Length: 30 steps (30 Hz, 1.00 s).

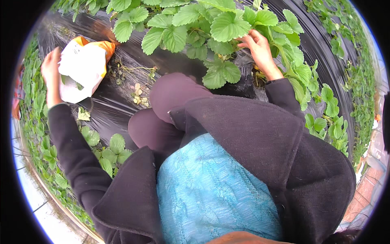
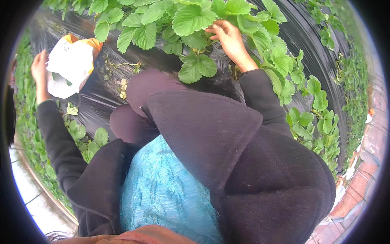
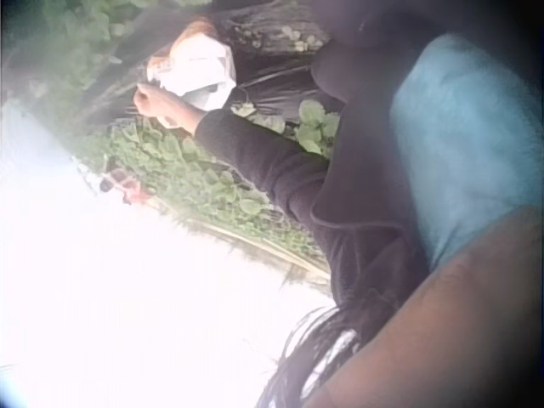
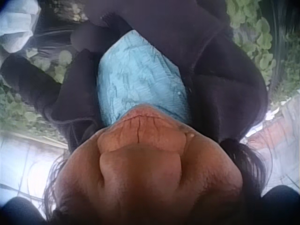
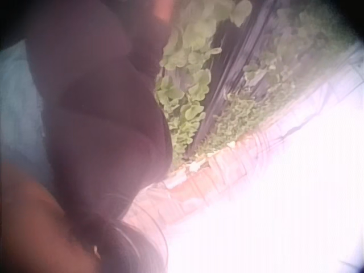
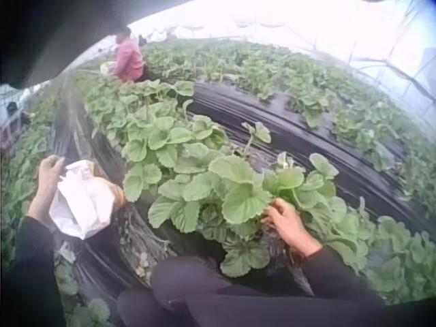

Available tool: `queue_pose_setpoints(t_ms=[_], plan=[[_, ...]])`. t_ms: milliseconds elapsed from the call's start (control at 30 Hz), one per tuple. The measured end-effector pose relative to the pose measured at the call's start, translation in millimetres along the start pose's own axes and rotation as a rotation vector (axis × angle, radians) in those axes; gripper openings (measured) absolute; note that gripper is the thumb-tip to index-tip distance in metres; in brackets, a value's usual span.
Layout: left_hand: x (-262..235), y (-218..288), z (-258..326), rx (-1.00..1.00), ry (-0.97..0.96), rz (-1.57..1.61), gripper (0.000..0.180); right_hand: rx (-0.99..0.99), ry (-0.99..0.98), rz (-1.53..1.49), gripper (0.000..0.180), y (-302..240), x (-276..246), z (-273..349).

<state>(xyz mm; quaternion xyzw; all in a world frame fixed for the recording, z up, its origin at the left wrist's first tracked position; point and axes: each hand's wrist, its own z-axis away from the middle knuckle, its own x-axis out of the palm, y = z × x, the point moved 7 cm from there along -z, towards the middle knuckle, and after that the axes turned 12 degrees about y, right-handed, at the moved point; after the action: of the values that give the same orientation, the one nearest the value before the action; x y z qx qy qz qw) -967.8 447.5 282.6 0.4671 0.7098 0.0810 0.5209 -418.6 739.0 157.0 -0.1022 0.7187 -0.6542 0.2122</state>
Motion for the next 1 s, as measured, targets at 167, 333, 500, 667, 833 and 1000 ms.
queue_pose_setpoints(t_ms=[167,333,500,667,833,1000], plan=[[128.8,238.8,277.8,0.686,-0.76,0.521,0.017,-0.021,0.027,-0.222,0.032,-13.0,-3.5,-14.0],[188.6,333.9,380.8,1.09,-0.784,0.312,0.036,-0.014,-0.004,-0.301,0.03,-17.0,-11.1,-3.4],[240.8,282.7,403.6,1.212,-0.968,-0.288,0.027,0.003,-0.207,-0.178,0.027,-6.1,-18.5,16.0],[248.6,254.8,387.6,0.964,-0.897,-0.348,0.021,-0.191,-0.29,0.42,0.024,23.3,-13.1,28.8],[253.8,246.4,389.2,0.754,-1.02,-0.246,0.02,-0.335,-0.335,0.507,0.024,57.5,7.0,46.6],[254.5,243.7,394.0,0.737,-0.965,-0.197,0.023,-0.712,0.029,0.652,0.026,62.3,17.1,64.7]])
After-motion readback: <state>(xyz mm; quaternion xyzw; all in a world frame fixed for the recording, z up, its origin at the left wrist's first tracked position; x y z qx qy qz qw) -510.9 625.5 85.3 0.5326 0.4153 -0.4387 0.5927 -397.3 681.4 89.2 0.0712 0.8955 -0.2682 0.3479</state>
